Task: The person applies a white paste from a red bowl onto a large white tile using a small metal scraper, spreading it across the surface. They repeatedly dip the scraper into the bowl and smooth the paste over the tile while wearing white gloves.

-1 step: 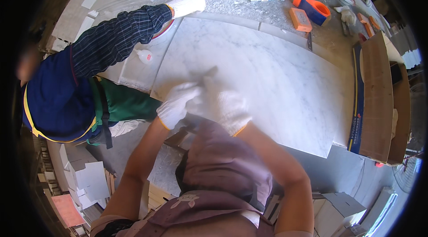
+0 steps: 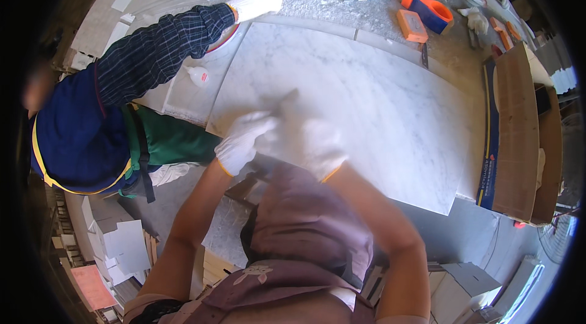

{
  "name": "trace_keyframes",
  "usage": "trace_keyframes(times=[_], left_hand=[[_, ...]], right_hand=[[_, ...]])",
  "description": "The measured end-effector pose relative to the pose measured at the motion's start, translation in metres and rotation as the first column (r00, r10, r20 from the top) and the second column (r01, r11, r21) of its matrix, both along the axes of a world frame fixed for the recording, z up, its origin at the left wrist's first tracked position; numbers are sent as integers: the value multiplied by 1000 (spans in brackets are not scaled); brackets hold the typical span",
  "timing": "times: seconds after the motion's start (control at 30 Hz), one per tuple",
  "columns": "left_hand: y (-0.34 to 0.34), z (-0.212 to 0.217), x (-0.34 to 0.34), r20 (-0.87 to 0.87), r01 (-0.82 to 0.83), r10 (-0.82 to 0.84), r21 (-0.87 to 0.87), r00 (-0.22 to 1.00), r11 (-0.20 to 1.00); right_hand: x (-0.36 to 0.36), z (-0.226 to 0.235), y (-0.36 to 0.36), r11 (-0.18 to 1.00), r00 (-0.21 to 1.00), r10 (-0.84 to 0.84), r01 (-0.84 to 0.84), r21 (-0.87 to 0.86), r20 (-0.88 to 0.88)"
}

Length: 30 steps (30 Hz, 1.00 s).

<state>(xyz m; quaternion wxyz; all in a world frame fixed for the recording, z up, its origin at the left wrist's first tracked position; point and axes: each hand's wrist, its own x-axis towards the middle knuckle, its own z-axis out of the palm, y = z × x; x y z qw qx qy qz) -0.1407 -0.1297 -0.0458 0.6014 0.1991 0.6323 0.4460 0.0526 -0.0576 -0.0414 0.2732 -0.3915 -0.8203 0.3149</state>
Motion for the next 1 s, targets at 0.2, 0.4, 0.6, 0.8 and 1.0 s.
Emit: trace_keyframes(times=[0.2, 0.4, 0.6, 0.8, 1.0], left_hand=[[4, 5, 3, -6, 26, -26, -43, 1000, 999], [8, 4, 9, -34, -2, 2, 1, 999, 1000], [9, 3, 15, -55, -6, 6, 10, 998, 1000], [12, -3, 12, -38, 21, -20, 16, 999, 1000], [13, -6, 11, -14, 47, -46, 35, 999, 998]], right_hand=[[0, 15, -7, 998, 998, 62, -61, -21, 26], [3, 11, 19, 980, 967, 120, -80, -181, 225], [7, -8, 35, 959, 954, 230, -189, -209, 191], [14, 2, 26, 962, 978, 153, -181, 206, 143], [4, -4, 21, 986, 991, 112, -102, -128, 71]])
